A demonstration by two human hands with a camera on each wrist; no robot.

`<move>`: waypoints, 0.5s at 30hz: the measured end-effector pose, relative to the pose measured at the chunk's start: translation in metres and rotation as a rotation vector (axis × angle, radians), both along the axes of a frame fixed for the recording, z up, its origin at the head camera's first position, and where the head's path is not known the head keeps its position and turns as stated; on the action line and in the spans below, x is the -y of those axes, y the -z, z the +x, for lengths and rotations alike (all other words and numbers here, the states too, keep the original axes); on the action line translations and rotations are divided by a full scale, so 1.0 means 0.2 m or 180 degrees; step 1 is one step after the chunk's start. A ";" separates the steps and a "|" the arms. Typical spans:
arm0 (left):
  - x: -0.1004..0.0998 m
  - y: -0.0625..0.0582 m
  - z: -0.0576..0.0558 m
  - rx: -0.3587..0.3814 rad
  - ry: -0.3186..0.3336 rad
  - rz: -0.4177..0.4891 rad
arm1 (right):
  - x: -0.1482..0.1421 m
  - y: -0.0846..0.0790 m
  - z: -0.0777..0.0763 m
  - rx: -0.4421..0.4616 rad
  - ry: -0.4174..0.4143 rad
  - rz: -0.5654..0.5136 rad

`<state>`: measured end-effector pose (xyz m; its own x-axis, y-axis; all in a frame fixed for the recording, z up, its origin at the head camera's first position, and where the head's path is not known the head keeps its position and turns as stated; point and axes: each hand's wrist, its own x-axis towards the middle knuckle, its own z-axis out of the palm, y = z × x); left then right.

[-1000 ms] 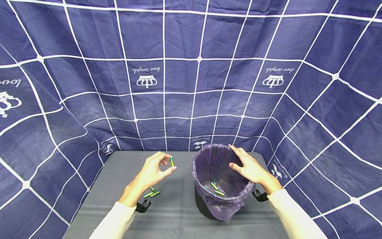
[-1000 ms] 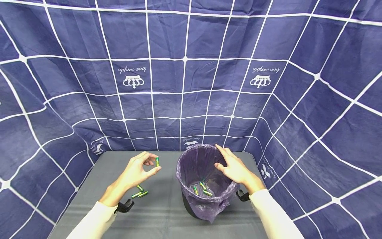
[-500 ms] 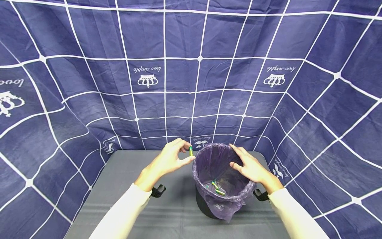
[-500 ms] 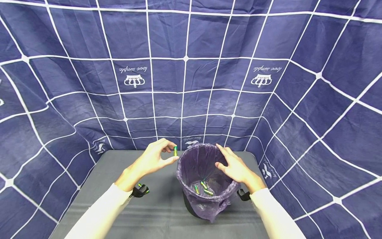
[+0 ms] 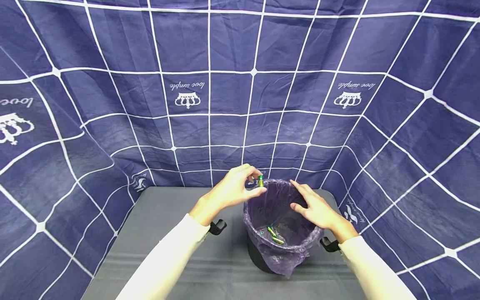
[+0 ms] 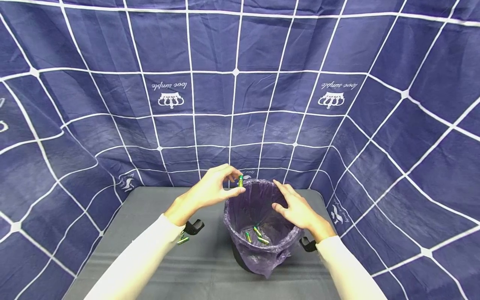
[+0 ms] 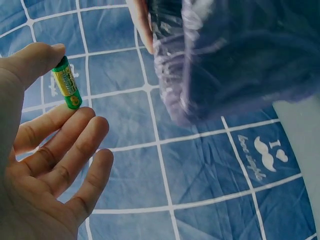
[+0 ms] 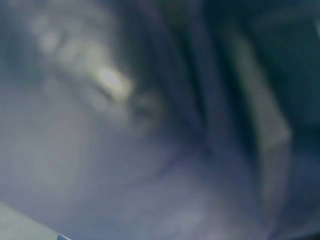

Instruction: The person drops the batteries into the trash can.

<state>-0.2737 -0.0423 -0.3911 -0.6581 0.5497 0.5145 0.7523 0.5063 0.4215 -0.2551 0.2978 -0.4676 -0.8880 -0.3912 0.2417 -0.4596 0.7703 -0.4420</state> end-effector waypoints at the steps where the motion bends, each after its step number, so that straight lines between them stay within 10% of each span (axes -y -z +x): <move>1: -0.02 0.00 0.00 0.0019 0.0022 -0.0004 | 0.00 0.00 0.00 0.0003 0.0004 0.0002; 15: -0.13 -0.02 -0.01 0.0337 0.0032 -0.0254 | 0.00 0.00 -0.01 0.0034 0.0014 0.0037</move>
